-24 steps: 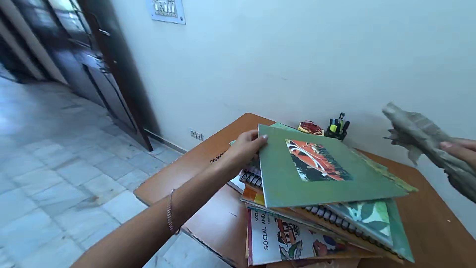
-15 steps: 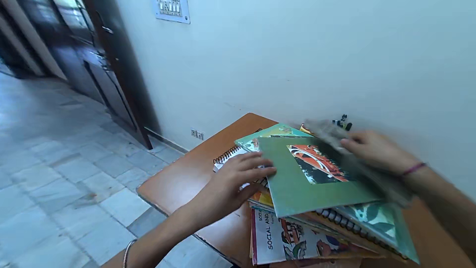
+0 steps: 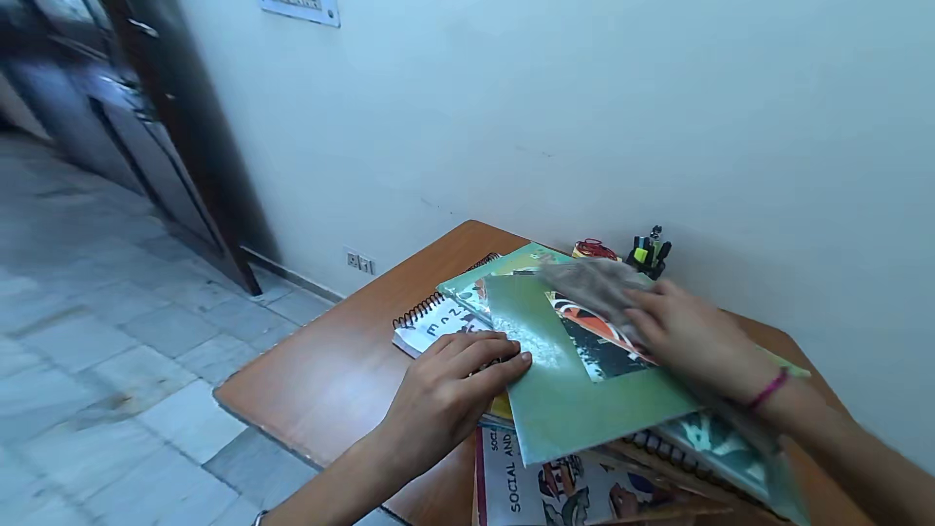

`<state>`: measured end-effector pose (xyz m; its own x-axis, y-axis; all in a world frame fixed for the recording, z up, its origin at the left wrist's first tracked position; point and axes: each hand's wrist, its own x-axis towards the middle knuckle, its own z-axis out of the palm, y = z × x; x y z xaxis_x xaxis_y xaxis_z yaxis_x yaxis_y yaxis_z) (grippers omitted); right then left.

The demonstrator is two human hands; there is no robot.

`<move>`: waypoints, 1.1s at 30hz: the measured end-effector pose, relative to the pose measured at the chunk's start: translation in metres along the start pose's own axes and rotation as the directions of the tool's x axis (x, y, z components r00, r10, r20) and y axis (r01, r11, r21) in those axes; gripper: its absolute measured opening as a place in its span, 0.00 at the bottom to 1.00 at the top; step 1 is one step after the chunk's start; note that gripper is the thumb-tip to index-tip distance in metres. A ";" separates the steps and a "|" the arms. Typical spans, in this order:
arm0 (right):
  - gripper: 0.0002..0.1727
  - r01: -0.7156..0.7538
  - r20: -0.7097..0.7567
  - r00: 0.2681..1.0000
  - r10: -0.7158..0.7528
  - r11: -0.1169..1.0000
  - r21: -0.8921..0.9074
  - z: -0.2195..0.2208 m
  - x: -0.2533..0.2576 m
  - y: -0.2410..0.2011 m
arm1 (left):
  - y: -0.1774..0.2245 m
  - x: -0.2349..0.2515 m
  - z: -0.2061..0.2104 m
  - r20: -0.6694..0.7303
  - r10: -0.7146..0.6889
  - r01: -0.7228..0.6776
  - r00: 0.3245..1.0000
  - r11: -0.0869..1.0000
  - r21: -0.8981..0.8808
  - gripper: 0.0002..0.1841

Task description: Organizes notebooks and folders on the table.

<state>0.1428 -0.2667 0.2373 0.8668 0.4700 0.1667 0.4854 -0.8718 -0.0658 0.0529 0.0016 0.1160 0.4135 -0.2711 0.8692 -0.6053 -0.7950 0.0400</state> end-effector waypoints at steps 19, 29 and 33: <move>0.22 0.298 0.179 0.934 -0.308 0.951 0.083 -0.003 -0.009 -0.111 | 0.003 -0.007 0.004 -0.058 -0.034 0.036 0.998 0.999 0.028 0.13; 0.21 -0.296 0.136 0.948 0.287 0.954 0.052 -0.003 -0.003 0.101 | 0.000 0.018 0.004 -0.048 -0.066 0.056 0.997 0.983 -0.174 0.14; 0.19 -0.491 0.067 0.871 0.487 0.863 0.116 0.007 -0.060 0.184 | -0.006 0.043 0.004 -0.061 -0.080 0.062 0.995 0.965 -0.255 0.13</move>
<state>0.1810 -0.4543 0.2083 0.9989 -0.0056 0.0473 0.0066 -0.9675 -0.2528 0.0773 -0.0071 0.1508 0.4183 -0.1725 0.8918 -0.7317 -0.6458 0.2182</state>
